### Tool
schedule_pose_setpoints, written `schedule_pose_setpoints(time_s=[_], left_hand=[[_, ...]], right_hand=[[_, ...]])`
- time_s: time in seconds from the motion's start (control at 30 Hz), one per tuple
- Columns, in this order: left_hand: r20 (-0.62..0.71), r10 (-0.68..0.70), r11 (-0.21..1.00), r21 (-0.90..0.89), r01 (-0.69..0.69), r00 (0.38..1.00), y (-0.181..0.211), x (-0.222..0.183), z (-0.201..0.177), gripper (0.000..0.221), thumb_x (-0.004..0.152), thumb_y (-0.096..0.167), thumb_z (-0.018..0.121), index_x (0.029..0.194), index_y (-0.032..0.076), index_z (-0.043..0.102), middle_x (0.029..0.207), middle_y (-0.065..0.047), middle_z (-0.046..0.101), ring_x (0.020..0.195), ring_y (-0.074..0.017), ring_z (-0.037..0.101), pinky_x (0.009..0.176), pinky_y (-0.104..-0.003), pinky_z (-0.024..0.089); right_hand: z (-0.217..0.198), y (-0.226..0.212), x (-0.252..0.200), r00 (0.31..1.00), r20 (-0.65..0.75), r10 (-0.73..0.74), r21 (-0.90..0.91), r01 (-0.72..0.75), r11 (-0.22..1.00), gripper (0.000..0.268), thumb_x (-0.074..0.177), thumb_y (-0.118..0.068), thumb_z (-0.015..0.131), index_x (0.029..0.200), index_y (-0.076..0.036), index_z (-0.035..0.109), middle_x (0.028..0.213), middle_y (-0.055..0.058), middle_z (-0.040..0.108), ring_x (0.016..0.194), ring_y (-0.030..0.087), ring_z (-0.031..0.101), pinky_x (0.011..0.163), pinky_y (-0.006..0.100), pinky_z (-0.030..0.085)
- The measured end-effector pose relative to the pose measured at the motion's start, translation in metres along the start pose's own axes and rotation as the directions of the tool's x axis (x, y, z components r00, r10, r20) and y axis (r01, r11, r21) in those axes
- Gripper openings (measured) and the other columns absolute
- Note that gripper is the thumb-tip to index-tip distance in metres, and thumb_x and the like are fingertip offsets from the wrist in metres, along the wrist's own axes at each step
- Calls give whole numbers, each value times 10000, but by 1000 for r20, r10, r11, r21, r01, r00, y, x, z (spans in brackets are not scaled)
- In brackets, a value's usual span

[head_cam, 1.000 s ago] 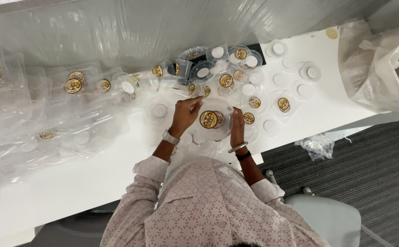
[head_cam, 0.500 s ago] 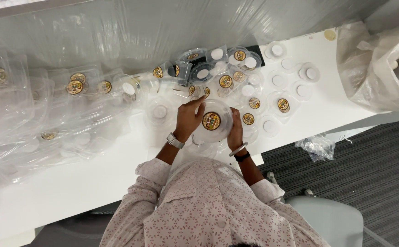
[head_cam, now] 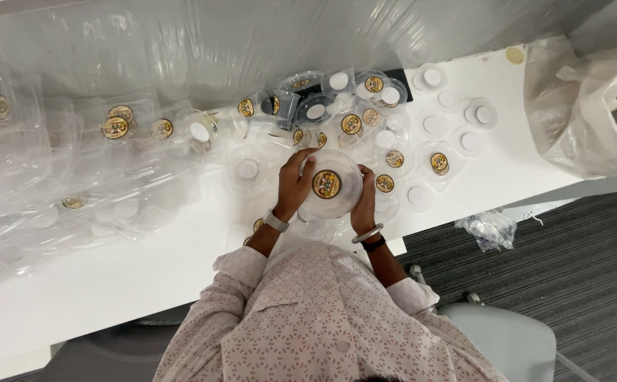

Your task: The person organizes small white containers on a table and places them into a white bag containing larger bottles.

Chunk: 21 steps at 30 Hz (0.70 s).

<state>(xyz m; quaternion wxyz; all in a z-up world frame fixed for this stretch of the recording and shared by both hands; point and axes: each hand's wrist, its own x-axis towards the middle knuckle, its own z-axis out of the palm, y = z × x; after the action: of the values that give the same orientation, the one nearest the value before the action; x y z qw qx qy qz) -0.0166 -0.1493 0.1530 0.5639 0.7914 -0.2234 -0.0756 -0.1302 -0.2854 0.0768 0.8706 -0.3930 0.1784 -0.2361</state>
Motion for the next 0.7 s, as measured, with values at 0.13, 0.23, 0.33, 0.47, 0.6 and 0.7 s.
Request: schedule_pose_setpoints(time_s=[0.13,0.23,0.33,0.47,0.6,0.7], left_hand=[[-59,69,985,161,-58,996,-15,-5,7,288,1040,227,574,1246,71,700,1096,-176,739,586,-246,603,642,-389,512],[-90,250,941,259,-220,964,-37,-13,21,276,1080,237,594,1279,74,696,1121,-170,708,869,-312,700,764,-384,554],[-151,275,953,174,-249,949,-42,-15,30,326,1064,313,620,1225,36,673,1105,-198,725,904,-329,727,770,-390,565],[-67,-138,984,103,144,988,-63,-18,42,446,991,446,631,1065,18,735,789,-176,743,662,-309,725,604,-394,540],[-91,-109,987,112,118,990,-76,-23,46,500,992,473,625,980,-10,753,732,-176,719,620,-320,710,575,-399,529],[-90,-75,988,129,87,993,-104,-27,53,475,1018,463,629,1007,4,751,776,-185,738,685,-308,722,612,-386,547]], right_hand=[[11,-18,-10,995,83,-55,-394,83,915,476,1067,-418,332,1359,-75,485,1195,-27,611,1081,56,601,874,238,530],[-12,14,-4,986,-70,-152,-622,76,779,424,1132,-361,429,1315,-18,601,827,-33,461,735,46,397,637,221,382],[-27,28,-1,954,-86,-286,-593,182,785,345,1127,-305,468,1156,-10,644,745,-83,423,662,18,347,574,205,328],[-48,43,1,951,-90,-297,-559,198,805,293,1124,-284,506,1080,-16,614,747,-87,418,654,16,331,562,207,307],[-48,45,-2,972,-167,-163,-547,47,836,308,1094,-310,519,1041,-25,622,680,-86,387,589,22,302,498,216,259],[-73,68,5,970,-84,-228,-582,138,802,322,1120,-318,527,1066,-16,626,732,-94,406,646,9,321,539,205,278]])
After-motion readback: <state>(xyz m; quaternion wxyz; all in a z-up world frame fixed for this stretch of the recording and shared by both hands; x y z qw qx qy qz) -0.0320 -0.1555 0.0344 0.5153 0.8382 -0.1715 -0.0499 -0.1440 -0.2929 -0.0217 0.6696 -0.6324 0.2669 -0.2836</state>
